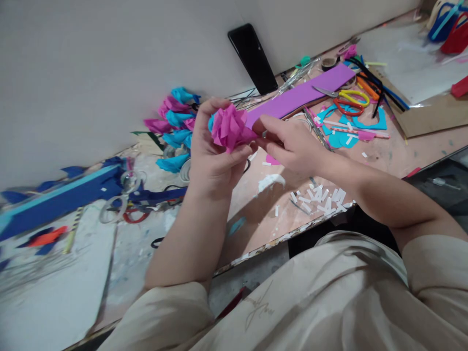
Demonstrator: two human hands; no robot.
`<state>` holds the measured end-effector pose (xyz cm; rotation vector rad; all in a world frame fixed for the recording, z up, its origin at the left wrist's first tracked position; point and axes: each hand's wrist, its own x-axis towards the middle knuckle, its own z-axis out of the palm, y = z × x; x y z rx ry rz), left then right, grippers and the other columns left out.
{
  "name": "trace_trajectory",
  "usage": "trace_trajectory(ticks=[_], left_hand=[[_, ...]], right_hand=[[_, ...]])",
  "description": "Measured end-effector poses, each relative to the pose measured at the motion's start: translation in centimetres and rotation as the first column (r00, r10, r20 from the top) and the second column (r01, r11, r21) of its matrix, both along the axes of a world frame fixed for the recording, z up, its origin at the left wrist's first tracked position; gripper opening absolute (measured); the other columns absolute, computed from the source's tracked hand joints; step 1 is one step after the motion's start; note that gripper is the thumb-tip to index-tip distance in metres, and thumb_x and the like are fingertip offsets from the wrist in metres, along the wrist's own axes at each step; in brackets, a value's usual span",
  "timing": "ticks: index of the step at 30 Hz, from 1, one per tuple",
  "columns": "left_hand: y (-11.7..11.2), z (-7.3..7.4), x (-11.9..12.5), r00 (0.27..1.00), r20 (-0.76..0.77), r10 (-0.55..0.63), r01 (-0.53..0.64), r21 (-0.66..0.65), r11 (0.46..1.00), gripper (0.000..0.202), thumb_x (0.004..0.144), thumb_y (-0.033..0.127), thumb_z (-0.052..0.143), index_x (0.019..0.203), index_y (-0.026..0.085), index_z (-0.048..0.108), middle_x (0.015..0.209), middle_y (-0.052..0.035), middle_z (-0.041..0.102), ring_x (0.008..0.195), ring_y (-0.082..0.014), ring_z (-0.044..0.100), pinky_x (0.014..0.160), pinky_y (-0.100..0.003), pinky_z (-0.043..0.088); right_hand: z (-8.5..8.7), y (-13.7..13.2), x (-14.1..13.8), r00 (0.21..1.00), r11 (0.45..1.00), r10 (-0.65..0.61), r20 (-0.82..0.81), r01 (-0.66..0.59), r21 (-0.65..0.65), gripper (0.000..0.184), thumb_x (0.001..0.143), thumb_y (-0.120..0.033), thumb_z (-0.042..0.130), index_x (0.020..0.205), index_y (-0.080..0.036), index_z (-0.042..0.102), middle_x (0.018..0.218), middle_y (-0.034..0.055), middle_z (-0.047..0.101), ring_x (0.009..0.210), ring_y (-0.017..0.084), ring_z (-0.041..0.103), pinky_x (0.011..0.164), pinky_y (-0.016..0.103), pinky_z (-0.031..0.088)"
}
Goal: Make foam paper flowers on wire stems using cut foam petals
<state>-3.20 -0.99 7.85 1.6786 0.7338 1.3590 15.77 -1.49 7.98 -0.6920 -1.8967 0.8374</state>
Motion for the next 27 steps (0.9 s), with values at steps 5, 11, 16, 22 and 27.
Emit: trace_trajectory(ticks=[5, 11, 16, 22, 27], left_hand=[[-0.2, 0.7, 0.0, 0.999, 0.030, -0.043, 0.044, -0.040, 0.998, 0.080, 0.058, 0.054, 0.096, 0.127, 0.042, 0.057, 0.119, -0.0018, 0.065, 0.103, -0.0227, 0.071, 0.076, -0.030, 0.062], [-0.4, 0.9, 0.7, 0.985, 0.055, -0.162, 0.165, -0.051, 0.985, 0.092, 0.059, 0.056, 0.094, 0.139, 0.047, 0.049, 0.119, -0.0019, 0.065, 0.087, -0.0185, 0.073, 0.067, -0.029, 0.059], [-0.4, 0.9, 0.9, 0.995, 0.067, -0.070, 0.071, -0.013, 0.997, 0.078, 0.069, 0.054, 0.090, 0.136, 0.041, 0.051, 0.125, -0.0052, 0.063, 0.090, -0.0186, 0.072, 0.070, -0.028, 0.058], [-0.3, 1.1, 0.9, 0.992, 0.107, -0.062, 0.066, -0.035, 0.997, 0.066, 0.073, 0.048, 0.089, 0.128, 0.034, 0.055, 0.120, -0.0052, 0.064, 0.085, -0.0142, 0.067, 0.072, -0.027, 0.056], [0.2, 1.1, 0.9, 0.991, 0.128, -0.042, 0.053, -0.082, 0.995, 0.060, 0.072, 0.048, 0.088, 0.120, 0.031, 0.057, 0.112, -0.0029, 0.063, 0.072, -0.0089, 0.059, 0.072, -0.026, 0.054]], right_hand=[[-0.1, 0.2, 0.1, 0.996, 0.996, 0.039, -0.079, -0.046, -0.081, 0.014, 0.097, -0.033, 0.060, 0.090, -0.021, 0.058, 0.072, -0.0012, 0.055, 0.064, 0.012, 0.053, 0.057, 0.024, 0.042], [0.5, 1.3, 1.0, 0.954, 0.921, 0.140, -0.264, -0.224, -0.318, 0.038, 0.092, -0.054, 0.066, 0.081, -0.019, 0.055, 0.065, -0.0034, 0.049, 0.051, 0.008, 0.041, 0.044, 0.021, 0.031], [0.9, 1.9, 1.9, 0.916, 0.883, 0.141, -0.377, -0.288, -0.371, 0.034, 0.090, -0.052, 0.069, 0.097, -0.021, 0.057, 0.058, -0.0091, 0.038, 0.044, 0.007, 0.029, 0.040, 0.020, 0.024], [1.5, 1.8, 1.8, 0.932, 0.949, 0.083, -0.352, -0.182, -0.257, 0.037, 0.088, -0.055, 0.072, 0.105, -0.026, 0.057, 0.062, -0.0084, 0.041, 0.048, 0.009, 0.038, 0.043, 0.022, 0.033], [3.6, 1.4, 1.4, 0.929, 0.948, 0.025, -0.369, -0.139, -0.287, 0.035, 0.083, -0.051, 0.076, 0.091, -0.024, 0.054, 0.076, -0.0022, 0.056, 0.055, 0.011, 0.044, 0.050, 0.027, 0.042]])
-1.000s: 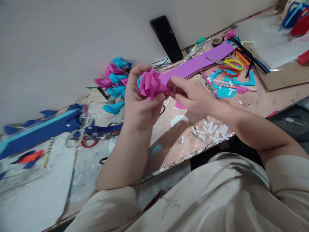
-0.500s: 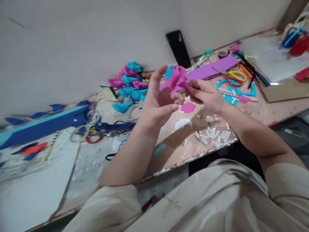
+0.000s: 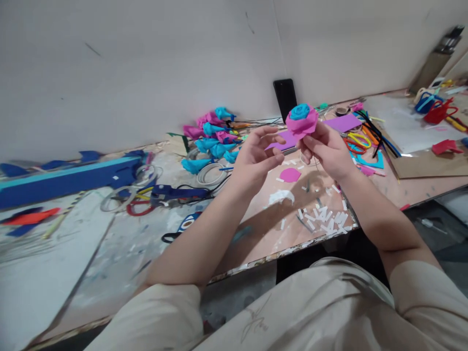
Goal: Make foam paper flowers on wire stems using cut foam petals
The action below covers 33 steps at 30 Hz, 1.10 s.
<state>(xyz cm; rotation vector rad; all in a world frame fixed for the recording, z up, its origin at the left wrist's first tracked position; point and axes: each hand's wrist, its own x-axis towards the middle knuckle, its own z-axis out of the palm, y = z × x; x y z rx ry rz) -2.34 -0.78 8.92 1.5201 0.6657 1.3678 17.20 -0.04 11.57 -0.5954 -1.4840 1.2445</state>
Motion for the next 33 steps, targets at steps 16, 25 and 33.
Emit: trace_trajectory(ticks=[16, 25, 33], left_hand=[[-1.6, -2.6, 2.7, 0.937, -0.311, -0.156, 0.185, 0.066, 0.980, 0.038, 0.093, 0.051, 0.065, 0.115, 0.021, 0.058, 0.113, -0.0109, 0.066, 0.105, -0.0212, 0.063, 0.094, -0.035, 0.050], [-2.4, -4.5, 3.7, 0.871, -0.486, -0.077, 0.129, 0.075, 0.989, 0.039, 0.105, 0.051, 0.031, 0.094, 0.021, 0.053, 0.075, 0.0003, 0.052, 0.069, -0.0151, 0.050, 0.068, -0.029, 0.042], [-2.1, -5.3, 3.5, 0.872, -0.481, -0.095, 0.142, 0.064, 0.988, 0.048, 0.104, 0.060, 0.029, 0.091, 0.021, 0.052, 0.074, 0.0005, 0.052, 0.067, -0.0149, 0.050, 0.068, -0.030, 0.043]], right_hand=[[2.1, -0.4, -0.9, 0.993, 0.992, 0.115, -0.026, -0.116, -0.044, 0.053, 0.079, -0.056, 0.074, 0.074, -0.026, 0.031, 0.062, -0.0059, 0.026, 0.055, 0.014, 0.027, 0.047, 0.027, 0.029], [1.7, -0.8, -1.1, 0.966, 0.960, 0.224, -0.132, -0.242, -0.143, 0.061, 0.078, -0.053, 0.082, 0.066, -0.024, 0.030, 0.058, -0.0085, 0.021, 0.051, 0.009, 0.021, 0.044, 0.025, 0.022], [1.6, -0.9, -0.9, 0.972, 0.973, 0.198, -0.124, -0.211, -0.097, 0.066, 0.068, -0.058, 0.089, 0.062, -0.023, 0.033, 0.057, -0.0096, 0.022, 0.049, 0.007, 0.023, 0.044, 0.024, 0.025]])
